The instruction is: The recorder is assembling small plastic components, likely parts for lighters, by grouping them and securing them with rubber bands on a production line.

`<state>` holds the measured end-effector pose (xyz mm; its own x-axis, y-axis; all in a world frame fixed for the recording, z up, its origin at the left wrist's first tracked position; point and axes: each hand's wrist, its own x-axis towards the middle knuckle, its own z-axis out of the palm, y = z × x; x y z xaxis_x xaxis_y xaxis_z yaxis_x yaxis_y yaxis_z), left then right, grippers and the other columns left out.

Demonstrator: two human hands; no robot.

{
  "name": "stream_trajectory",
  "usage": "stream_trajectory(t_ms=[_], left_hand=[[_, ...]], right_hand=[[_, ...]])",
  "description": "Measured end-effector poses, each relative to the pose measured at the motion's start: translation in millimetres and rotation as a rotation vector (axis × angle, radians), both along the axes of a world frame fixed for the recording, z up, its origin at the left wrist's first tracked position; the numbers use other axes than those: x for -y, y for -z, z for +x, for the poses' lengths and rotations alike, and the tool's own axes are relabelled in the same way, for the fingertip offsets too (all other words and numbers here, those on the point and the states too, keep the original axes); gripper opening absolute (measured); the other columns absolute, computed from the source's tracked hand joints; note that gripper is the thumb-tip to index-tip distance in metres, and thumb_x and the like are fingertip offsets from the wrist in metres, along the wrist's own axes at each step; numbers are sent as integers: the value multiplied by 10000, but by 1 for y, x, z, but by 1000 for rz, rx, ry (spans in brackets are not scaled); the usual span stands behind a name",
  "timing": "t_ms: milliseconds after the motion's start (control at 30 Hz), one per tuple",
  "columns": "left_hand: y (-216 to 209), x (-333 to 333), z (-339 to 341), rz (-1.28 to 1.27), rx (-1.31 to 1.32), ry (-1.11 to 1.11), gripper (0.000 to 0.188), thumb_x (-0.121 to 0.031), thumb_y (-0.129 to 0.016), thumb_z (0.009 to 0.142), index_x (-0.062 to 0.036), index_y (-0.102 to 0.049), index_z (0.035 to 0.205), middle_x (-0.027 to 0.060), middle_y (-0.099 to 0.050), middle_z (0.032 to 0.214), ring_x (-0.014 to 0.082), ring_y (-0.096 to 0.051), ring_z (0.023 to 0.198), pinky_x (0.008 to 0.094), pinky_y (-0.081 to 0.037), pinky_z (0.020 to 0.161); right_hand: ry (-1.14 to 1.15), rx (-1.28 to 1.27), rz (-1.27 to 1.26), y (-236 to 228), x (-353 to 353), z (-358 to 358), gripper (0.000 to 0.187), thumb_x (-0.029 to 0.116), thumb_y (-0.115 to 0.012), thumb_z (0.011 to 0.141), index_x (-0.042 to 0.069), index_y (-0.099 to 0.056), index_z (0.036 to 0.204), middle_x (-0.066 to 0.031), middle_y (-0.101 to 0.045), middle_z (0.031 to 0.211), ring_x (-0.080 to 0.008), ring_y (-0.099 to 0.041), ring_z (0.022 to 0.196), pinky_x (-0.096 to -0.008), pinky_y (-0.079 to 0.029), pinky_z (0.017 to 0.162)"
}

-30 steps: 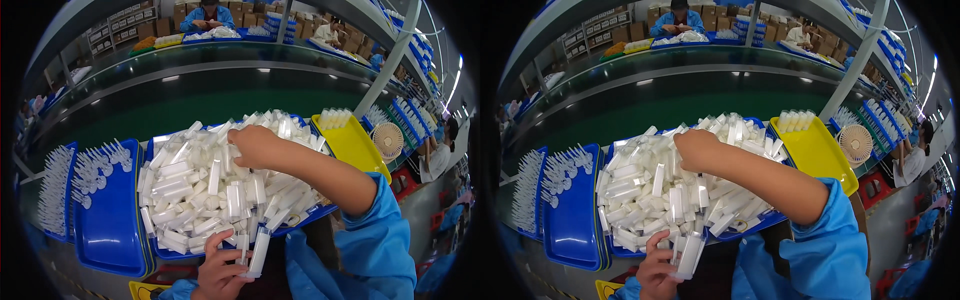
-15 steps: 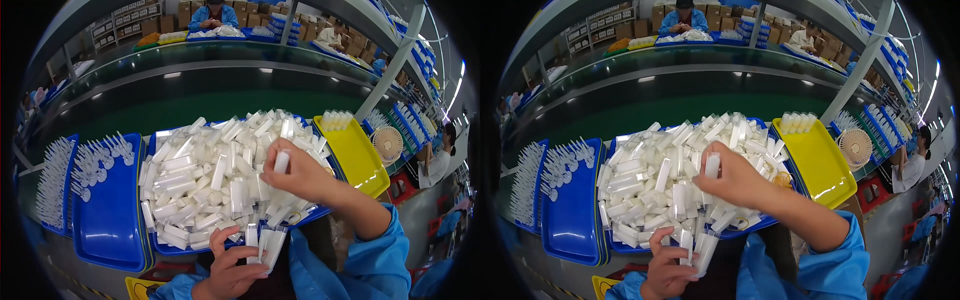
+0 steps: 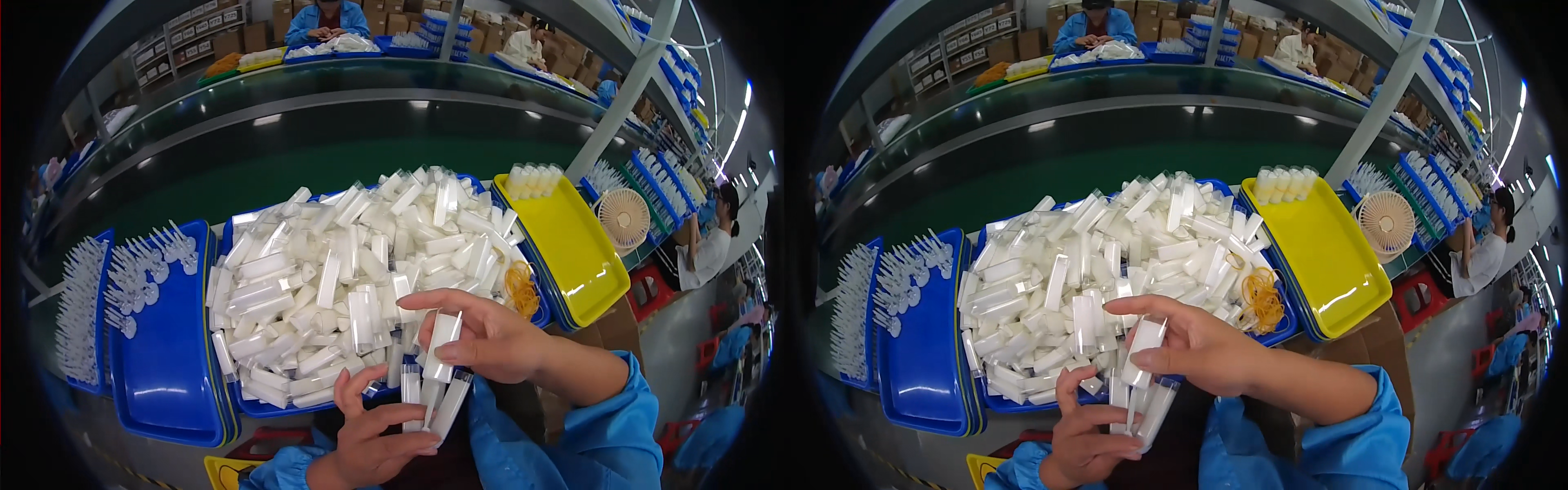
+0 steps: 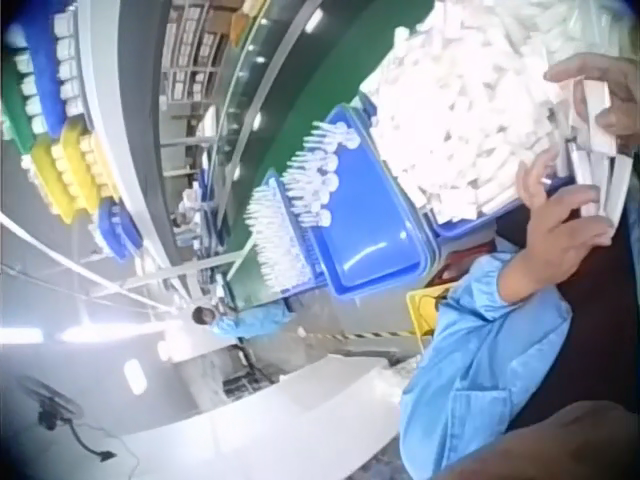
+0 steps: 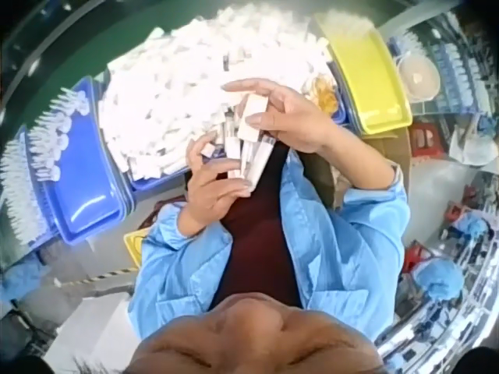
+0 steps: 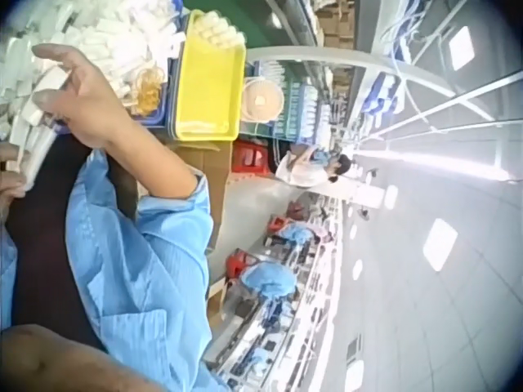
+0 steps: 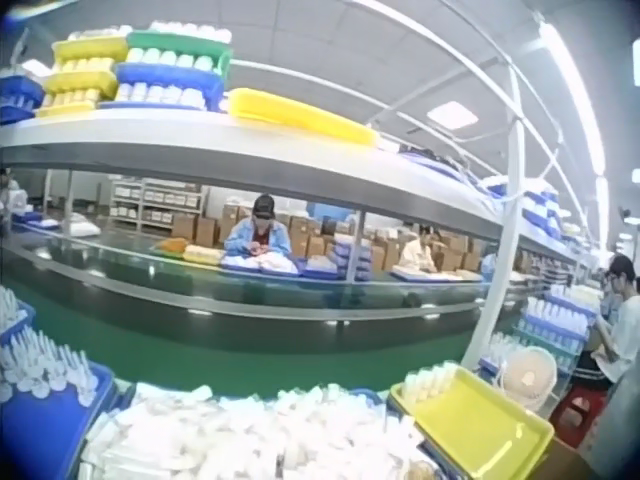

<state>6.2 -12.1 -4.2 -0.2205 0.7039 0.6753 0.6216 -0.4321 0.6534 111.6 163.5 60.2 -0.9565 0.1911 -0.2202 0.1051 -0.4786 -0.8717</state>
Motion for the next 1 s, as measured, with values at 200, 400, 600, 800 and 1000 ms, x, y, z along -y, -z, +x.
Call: stream_trajectory(t_ms=[200,400,600,800,1000], left_hand=[[1,-3,4,-20,17,30,132,-277,-699,625,-172,-679,702,29,-608,872,419,-445,1086,525,-236,945],[4,-3,5,-209,-48,72,63,-228,-703,606,-244,-668,655,-76,-610,869,386,-408,1136,532,-152,993],[4,-7,8,-93,-91,134,209,-279,-723,595,-239,-674,794,69,-562,1089,419,-374,1174,578,-199,948],[34,8,29,31,79,27,542,-359,-700,719,-330,-471,1210,216,-380,1253,435,-355,1166,601,-224,950],[45,7,26,-131,406,448,979,-331,-826,583,-109,-263,1351,170,-365,1257,303,-420,1142,415,-367,938]], right_hand=[[95,54,-201,1,1,10,633,89,-587,828,34,-269,1372,-54,-517,971,-115,-536,822,-257,-436,764],[53,-73,1063,-6,-6,35,514,58,-607,820,57,-426,1301,-21,-562,955,-66,-508,848,-215,-418,750],[120,50,681,5,7,53,495,37,-644,784,49,-482,1252,-68,-623,899,-95,-558,815,-240,-439,745],[74,-114,800,23,42,73,443,115,-709,736,16,-574,1147,-59,-630,889,-222,-527,849,-338,-364,795],[127,-206,1001,31,53,86,478,183,-703,723,121,-572,1178,-14,-581,846,-199,-506,893,-317,-338,787]])
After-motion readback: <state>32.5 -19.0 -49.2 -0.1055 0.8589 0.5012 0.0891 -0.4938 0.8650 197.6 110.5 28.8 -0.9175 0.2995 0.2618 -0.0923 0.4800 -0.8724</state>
